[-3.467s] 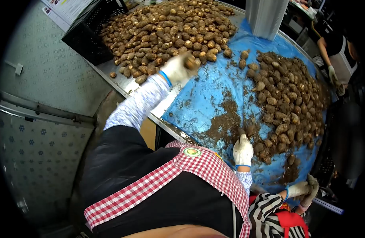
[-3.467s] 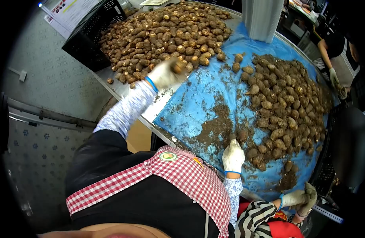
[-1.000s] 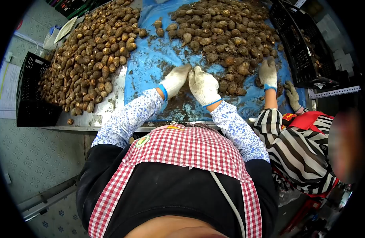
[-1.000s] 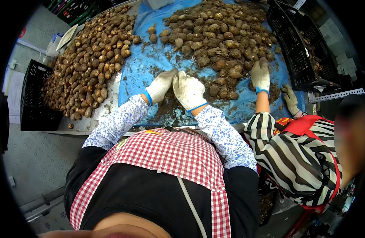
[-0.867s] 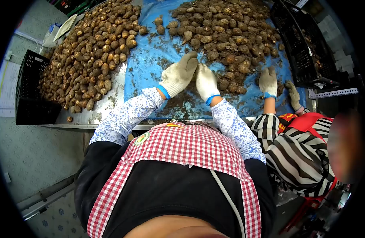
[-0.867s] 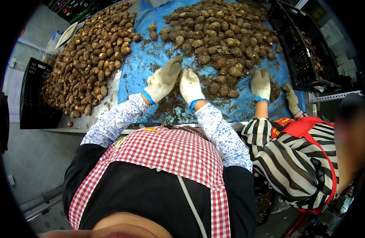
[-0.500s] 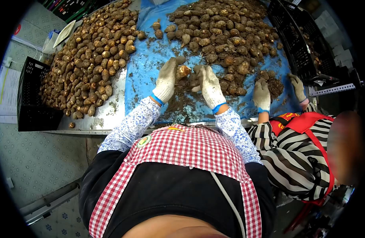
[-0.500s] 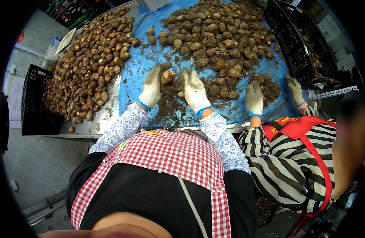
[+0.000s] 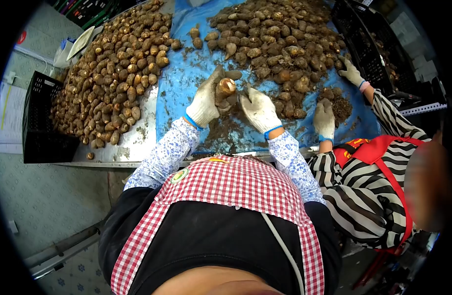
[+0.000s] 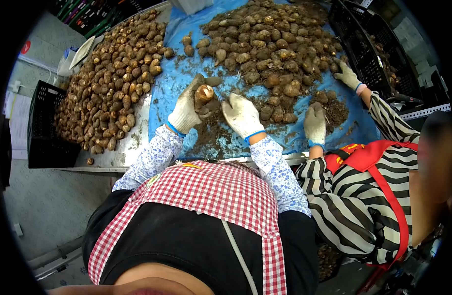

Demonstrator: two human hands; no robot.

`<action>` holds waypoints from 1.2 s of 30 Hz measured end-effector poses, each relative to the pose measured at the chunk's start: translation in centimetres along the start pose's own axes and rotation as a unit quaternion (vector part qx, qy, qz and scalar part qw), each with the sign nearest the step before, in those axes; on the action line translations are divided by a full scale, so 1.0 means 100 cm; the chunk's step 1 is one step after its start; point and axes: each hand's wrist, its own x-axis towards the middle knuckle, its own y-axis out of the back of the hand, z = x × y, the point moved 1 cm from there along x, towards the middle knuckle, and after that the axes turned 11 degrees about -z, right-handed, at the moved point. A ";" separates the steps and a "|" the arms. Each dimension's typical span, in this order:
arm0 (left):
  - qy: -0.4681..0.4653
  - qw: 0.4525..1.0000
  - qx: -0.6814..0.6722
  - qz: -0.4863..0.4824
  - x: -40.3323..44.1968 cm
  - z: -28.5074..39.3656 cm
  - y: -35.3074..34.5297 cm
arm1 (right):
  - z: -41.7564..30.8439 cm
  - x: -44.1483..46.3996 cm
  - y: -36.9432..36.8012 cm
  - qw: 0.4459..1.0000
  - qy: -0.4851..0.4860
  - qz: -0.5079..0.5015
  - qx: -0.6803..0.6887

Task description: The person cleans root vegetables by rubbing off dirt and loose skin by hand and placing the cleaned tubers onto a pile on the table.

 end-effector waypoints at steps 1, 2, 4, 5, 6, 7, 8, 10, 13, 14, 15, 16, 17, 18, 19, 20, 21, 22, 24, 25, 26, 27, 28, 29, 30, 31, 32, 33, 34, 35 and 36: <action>-0.001 1.000 -0.006 -0.027 0.001 0.004 -0.002 | 0.002 0.000 0.004 0.998 -0.037 -0.036 0.033; -0.009 1.000 0.019 0.004 0.003 0.006 -0.005 | 0.002 0.001 0.004 0.986 -0.003 -0.008 0.168; -0.017 0.995 0.068 0.073 -0.001 0.005 -0.010 | -0.003 -0.004 -0.001 0.900 0.056 0.043 0.431; -0.025 0.996 0.080 0.034 -0.001 0.006 -0.005 | -0.016 -0.009 0.031 0.961 -0.024 -0.064 0.267; -0.040 0.982 0.178 0.044 -0.001 0.005 -0.008 | -0.004 -0.002 0.015 0.947 -0.018 -0.071 0.314; -0.054 0.959 0.274 0.052 -0.005 0.007 -0.027 | 0.019 0.010 -0.015 0.929 -0.013 -0.077 0.361; -0.069 0.926 0.366 0.060 -0.006 0.008 -0.037 | 0.003 0.004 -0.004 0.896 -0.014 -0.082 0.436; -0.190 0.838 0.510 0.033 0.007 -0.012 0.005 | -0.018 -0.002 0.011 0.872 -0.017 -0.090 0.482; -0.152 0.903 0.399 0.056 -0.001 -0.007 -0.003 | -0.028 -0.005 0.017 0.888 -0.040 -0.142 0.436; -0.135 0.942 0.301 0.063 -0.001 -0.003 -0.010 | -0.025 -0.002 0.005 0.908 -0.026 -0.146 0.393; -0.117 0.970 0.201 0.068 0.000 -0.001 -0.014 | -0.022 0.001 -0.008 0.925 -0.013 -0.148 0.350; -0.141 0.936 0.318 0.061 0.001 0.000 -0.006 | -0.027 -0.003 0.002 0.970 -0.030 -0.215 0.108; -0.164 0.887 0.429 0.053 0.002 0.002 0.000 | -0.020 -0.008 -0.003 0.983 0.059 -0.160 -0.062; -0.118 0.965 0.232 0.024 0.003 0.003 0.005 | -0.010 -0.012 -0.012 0.983 0.076 -0.133 -0.100; -0.074 0.997 0.019 0.029 0.003 0.006 0.002 | -0.005 -0.010 -0.014 0.989 -0.003 -0.139 0.060; -0.041 0.999 0.000 -0.025 0.003 0.009 0.011 | -0.002 -0.010 -0.017 0.962 -0.082 -0.142 0.219; -0.006 0.997 -0.019 -0.079 0.001 0.011 0.027 | 0.004 -0.016 -0.017 0.824 -0.137 -0.077 0.544; 0.032 0.990 -0.038 -0.133 -0.001 0.011 0.036 | 0.005 -0.014 -0.009 0.772 -0.055 -0.055 0.631; 0.054 0.985 0.159 0.037 -0.007 0.012 -0.003 | 0.001 -0.016 0.023 0.936 0.029 -0.072 0.344; 0.024 0.972 0.233 0.012 -0.003 0.006 -0.006 | -0.002 -0.012 0.031 0.938 0.030 -0.114 0.326; -0.006 0.953 0.303 -0.013 0.000 0.002 -0.008 | -0.020 -0.009 0.049 0.863 -0.068 -0.248 0.436; -0.046 0.897 0.433 -0.074 0.009 -0.006 0.011 | -0.016 -0.007 0.037 0.908 -0.010 -0.205 0.366; -0.010 0.924 0.379 -0.049 0.009 -0.005 0.007 | -0.019 -0.007 0.031 0.942 0.048 -0.161 0.291; 0.027 0.945 0.324 -0.023 0.008 -0.002 0.002 | -0.018 -0.008 0.032 0.941 0.046 -0.163 0.293; 0.063 0.961 0.268 0.005 0.007 0.002 -0.003 | -0.018 -0.009 0.034 0.940 0.002 -0.146 0.308; 0.040 0.935 0.353 -0.007 0.006 0.007 -0.008 | -0.024 -0.010 0.039 0.937 -0.040 -0.130 0.323; 0.018 0.900 0.435 -0.018 0.002 0.011 -0.013 | -0.008 -0.008 0.026 0.935 -0.043 -0.109 0.335; -0.001 0.858 0.513 -0.030 -0.002 0.014 -0.018 | 0.007 -0.006 0.013 0.933 -0.046 -0.087 0.347; -0.021 0.808 0.587 -0.042 -0.004 0.014 -0.021 | 0.002 -0.007 0.014 0.947 -0.047 -0.080 0.309; -0.055 0.835 0.547 -0.038 -0.006 0.007 -0.018 | -0.008 -0.011 0.019 0.959 -0.048 -0.074 0.270; -0.032 0.840 0.541 0.001 -0.006 0.005 -0.017 | -0.018 -0.013 0.024 0.970 -0.048 -0.068 0.229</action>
